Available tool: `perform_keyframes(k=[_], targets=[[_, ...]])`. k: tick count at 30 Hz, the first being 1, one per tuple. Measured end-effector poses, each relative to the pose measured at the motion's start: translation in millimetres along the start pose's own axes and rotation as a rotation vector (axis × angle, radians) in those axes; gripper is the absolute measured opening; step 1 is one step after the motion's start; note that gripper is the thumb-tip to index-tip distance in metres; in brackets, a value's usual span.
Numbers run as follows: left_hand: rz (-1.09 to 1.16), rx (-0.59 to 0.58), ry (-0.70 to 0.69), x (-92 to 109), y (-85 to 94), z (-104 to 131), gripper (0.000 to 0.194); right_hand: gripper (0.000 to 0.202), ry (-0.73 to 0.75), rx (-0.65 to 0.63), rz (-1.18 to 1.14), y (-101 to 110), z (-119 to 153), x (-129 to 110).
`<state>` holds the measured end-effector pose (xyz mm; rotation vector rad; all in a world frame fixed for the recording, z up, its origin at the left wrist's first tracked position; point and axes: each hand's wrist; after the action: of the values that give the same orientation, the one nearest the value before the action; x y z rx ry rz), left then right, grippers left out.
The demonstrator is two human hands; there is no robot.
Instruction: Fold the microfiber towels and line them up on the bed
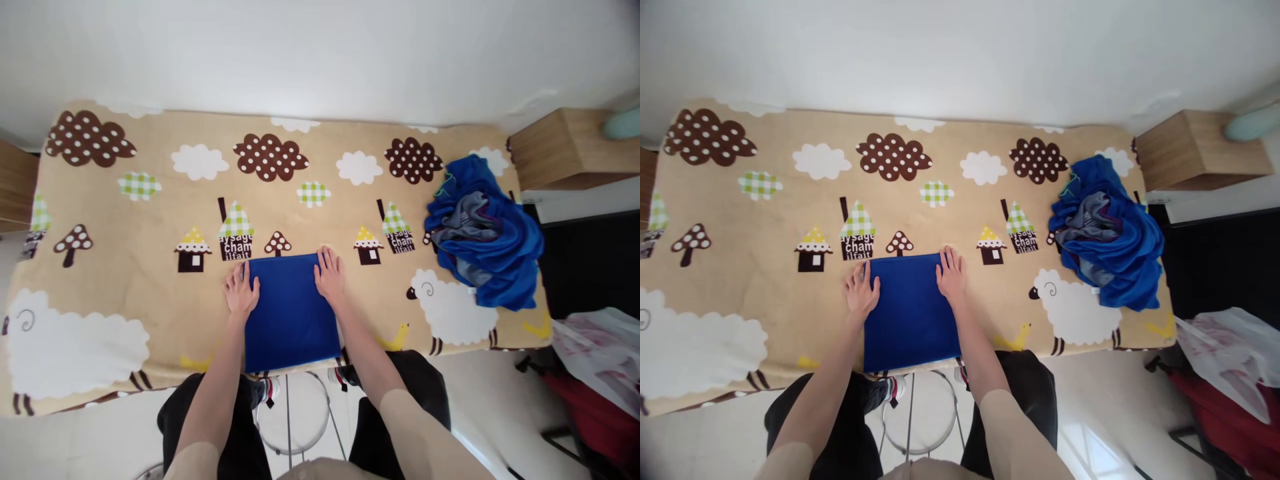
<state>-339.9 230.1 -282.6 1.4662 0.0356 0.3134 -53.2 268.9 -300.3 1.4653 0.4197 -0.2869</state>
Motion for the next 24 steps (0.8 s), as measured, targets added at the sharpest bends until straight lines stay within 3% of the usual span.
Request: perform_keyframes(k=[11, 17, 24], targets=[[0.055, 0.047, 0.063, 1.7, -2.9, -6.2, 0.058, 0.052, -0.068, 0.192, -0.268, -13.0, -0.4, 21.1], [0.198, 0.101, 0.187, 8.5, 3.1, -9.4, 0.052, 0.053, -0.089, 0.213, -0.283, -16.0, -2.5, 22.6], [0.175, 0.19, 0.192, 3.3, -13.0, -7.8, 0.052, 0.057, -0.071, 0.21, -0.238, -19.3, -2.1, 25.6]])
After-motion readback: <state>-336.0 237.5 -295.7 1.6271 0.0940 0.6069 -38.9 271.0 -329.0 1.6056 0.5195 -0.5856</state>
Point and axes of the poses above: each hand's wrist, its own z-axis away from the middle knuckle, its own y-axis out of the back of the hand, x = y × z, and after that the axes turned 5 degrees about -z, right-handed
